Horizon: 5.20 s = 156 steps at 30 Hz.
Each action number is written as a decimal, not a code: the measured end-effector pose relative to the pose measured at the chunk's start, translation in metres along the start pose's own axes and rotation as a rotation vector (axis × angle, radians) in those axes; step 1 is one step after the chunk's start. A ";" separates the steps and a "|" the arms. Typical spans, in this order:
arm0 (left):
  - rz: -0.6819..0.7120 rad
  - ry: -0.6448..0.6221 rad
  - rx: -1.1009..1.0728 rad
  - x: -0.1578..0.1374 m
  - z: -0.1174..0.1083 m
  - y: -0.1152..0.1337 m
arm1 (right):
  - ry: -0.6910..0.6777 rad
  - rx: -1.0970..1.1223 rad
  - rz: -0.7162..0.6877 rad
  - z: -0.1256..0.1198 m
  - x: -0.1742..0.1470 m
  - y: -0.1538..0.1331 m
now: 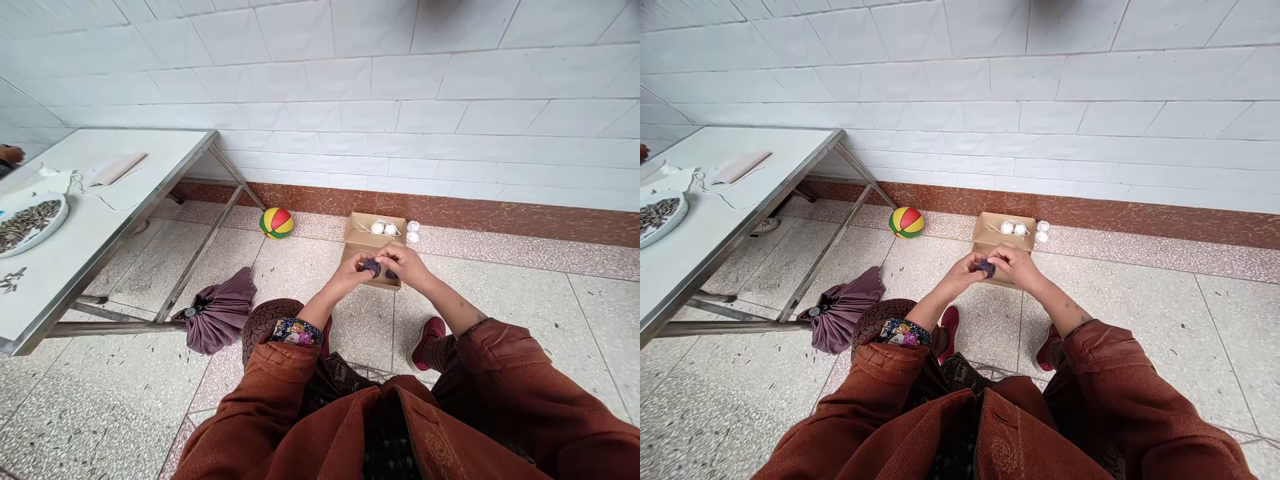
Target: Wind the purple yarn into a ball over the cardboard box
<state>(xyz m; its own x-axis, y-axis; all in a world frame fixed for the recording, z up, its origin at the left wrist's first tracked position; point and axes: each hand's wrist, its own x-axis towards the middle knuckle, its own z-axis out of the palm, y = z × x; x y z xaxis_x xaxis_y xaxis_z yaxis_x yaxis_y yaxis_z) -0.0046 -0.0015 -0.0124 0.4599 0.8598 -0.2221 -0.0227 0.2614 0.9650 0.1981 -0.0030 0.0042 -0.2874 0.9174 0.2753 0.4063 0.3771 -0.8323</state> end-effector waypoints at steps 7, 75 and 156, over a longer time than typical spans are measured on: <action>-0.038 -0.273 -0.440 -0.012 0.005 0.013 | 0.100 0.108 0.122 0.013 -0.004 0.006; 0.107 0.127 -0.578 -0.025 -0.013 0.008 | -0.034 -0.057 -0.007 0.038 -0.015 0.006; 0.205 -0.008 -0.345 -0.008 0.013 0.035 | 0.154 0.294 0.186 0.011 0.010 -0.013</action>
<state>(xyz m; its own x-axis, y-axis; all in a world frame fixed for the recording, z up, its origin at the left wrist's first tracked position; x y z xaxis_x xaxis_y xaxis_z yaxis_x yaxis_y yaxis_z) 0.0020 -0.0051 0.0252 0.4221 0.9061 -0.0277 -0.4107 0.2183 0.8852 0.1807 -0.0003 0.0126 -0.0892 0.9836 0.1566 0.1669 0.1698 -0.9712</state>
